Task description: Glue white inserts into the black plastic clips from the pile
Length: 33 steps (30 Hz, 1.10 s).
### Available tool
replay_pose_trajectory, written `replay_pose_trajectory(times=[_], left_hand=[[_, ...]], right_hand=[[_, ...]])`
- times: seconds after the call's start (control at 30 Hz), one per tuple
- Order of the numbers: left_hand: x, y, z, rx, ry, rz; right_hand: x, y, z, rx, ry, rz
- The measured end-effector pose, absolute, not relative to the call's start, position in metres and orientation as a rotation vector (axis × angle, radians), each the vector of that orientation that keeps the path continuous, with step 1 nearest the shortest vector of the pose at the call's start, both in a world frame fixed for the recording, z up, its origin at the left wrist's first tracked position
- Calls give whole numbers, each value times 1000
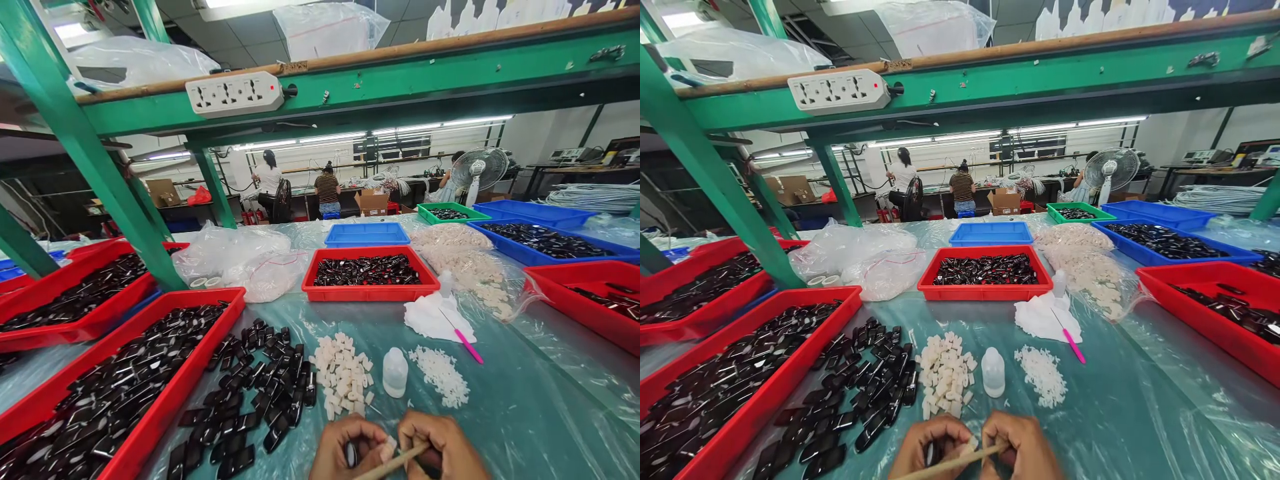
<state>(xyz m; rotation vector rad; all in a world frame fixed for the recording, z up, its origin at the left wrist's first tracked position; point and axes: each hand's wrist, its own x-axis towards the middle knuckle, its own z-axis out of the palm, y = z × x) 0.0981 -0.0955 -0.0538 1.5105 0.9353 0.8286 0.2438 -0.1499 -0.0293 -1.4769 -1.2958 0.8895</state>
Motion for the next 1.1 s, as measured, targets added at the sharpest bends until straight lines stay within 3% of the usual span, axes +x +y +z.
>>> replay_pose_trajectory(times=[0.33, 0.5, 0.67, 0.87, 1.1], left_hand=[[90, -94, -34, 1946, 913, 659], [89, -94, -31, 2089, 965, 460], [92, -98, -22, 2091, 1015, 336], [95, -100, -18, 2104, 1052, 333], [100, -102, -14, 2118, 1119, 265]], right_hand=[[267, -154, -32, -1679, -1330, 565], [275, -163, -23, -1630, -1335, 718], [260, -167, -8, -1474, -1300, 594], [246, -162, -23, -1397, -1379, 740], [247, -161, -35, -1435, -1552, 670]])
